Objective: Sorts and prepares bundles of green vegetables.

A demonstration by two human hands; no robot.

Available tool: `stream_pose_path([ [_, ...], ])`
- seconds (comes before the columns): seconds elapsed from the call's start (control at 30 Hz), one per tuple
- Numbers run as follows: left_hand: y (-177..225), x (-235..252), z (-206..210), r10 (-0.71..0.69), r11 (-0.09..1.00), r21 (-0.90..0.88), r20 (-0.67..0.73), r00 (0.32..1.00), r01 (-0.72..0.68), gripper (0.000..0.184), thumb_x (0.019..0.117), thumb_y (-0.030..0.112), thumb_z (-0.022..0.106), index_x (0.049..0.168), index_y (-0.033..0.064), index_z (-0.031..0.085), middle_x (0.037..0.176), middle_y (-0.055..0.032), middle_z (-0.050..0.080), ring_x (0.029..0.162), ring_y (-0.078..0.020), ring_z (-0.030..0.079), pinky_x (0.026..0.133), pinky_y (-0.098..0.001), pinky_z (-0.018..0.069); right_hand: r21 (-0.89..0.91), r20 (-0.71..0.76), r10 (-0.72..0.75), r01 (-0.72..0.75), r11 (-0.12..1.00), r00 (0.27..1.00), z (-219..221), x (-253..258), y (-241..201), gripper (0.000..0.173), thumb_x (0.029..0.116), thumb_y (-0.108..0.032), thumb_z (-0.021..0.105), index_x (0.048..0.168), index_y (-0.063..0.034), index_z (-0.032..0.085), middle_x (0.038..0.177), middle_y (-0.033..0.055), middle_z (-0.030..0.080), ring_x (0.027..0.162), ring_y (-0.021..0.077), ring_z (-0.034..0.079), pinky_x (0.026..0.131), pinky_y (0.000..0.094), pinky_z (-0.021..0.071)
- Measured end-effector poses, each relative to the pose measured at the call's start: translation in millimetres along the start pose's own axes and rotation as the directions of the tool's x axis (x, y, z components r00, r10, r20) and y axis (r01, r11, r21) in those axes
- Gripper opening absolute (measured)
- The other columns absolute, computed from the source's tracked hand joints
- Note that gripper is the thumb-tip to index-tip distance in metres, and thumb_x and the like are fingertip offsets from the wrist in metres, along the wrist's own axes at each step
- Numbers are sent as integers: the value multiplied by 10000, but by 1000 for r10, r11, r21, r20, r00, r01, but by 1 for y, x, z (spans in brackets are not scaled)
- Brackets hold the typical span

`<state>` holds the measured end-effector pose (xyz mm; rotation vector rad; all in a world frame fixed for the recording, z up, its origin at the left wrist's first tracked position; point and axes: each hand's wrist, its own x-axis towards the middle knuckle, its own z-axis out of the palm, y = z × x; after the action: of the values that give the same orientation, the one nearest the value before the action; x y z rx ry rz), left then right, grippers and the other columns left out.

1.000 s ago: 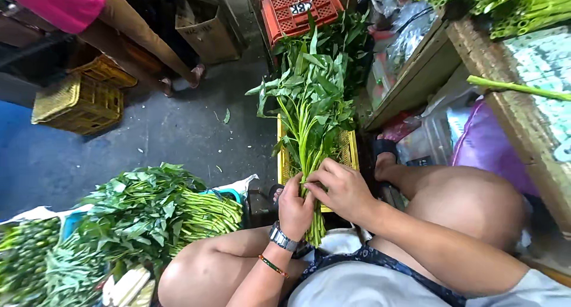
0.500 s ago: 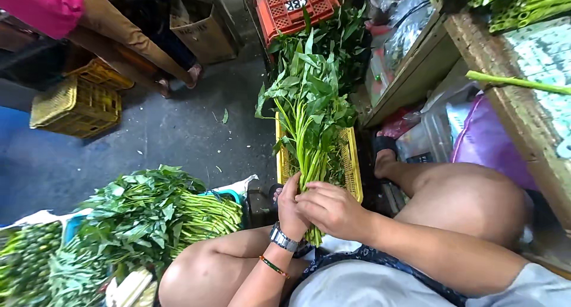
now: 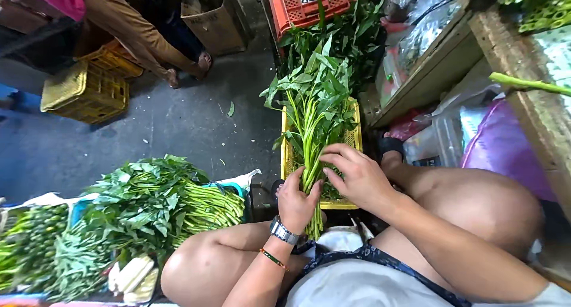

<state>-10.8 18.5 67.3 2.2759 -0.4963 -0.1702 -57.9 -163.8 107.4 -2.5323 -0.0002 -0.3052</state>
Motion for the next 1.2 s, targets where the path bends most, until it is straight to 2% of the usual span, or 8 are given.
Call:
stream_pose_path([
  [0.13,3,-1,4,38,999,8,-11,999,-38,504,895,371,758,1262,34,684,1108,-92,738,981,-165,719,884,-384,598,-130,-30,-92,88,988,995,9,12,2,334,1069,-253,518,1342,-137,671,1433,62,600,1100,258,677,924,422,571],
  [0.4,4,-1,0,-1,1000,17,-2,1000,1,495,912,357,738,1290,44,675,1141,-89,734,993,-160,716,898,-371,589,-209,53,-88,97,973,995,13,5,-5,295,1067,-294,523,1183,-116,728,934,86,676,854,256,678,777,407,558],
  [0.6,8,1,-8,-98,994,50,54,994,95,495,918,278,718,1355,59,638,1232,-109,707,1094,-211,694,973,-431,555,-46,322,94,-84,995,942,21,-10,-37,481,1102,-242,380,1548,-82,459,1170,167,662,923,307,702,828,439,584],
  [0.77,10,8,-17,-118,988,101,47,992,113,489,919,239,717,1363,54,632,1270,-130,693,1111,-257,697,967,-474,559,185,451,-10,-83,979,892,-1,-5,-30,371,1095,-254,436,1389,-167,645,1185,109,673,997,256,692,877,456,576],
  [0.87,5,12,-19,-95,987,124,-26,995,98,510,934,367,714,1336,59,650,1216,-107,718,1058,-221,715,936,-436,580,27,456,181,-217,976,871,-21,5,-7,334,1069,-319,493,1305,-200,697,1225,82,667,1133,251,644,993,474,523],
  [0.93,4,12,-19,-66,987,142,-66,996,75,519,937,382,713,1336,57,649,1210,-106,719,1029,-222,724,902,-442,592,-73,482,342,-352,933,807,-16,10,7,535,1029,-451,571,1452,-124,570,1453,163,536,1350,363,493,1117,566,396],
  [1.07,3,9,-11,144,966,238,-167,975,-102,463,914,289,740,1287,24,667,1173,-131,725,946,-256,745,786,-461,626,482,629,349,-700,527,695,13,11,5,1039,897,-573,716,1629,-64,182,1580,171,418,1392,281,506,1116,465,475],
  [1.2,10,-8,7,345,925,231,-167,924,-303,515,881,335,746,1261,-5,673,1221,-184,703,1030,-282,731,833,-444,623,836,467,461,-546,47,755,25,27,-18,788,865,-238,836,1461,-7,375,1228,145,671,1079,191,698,928,367,606],
])
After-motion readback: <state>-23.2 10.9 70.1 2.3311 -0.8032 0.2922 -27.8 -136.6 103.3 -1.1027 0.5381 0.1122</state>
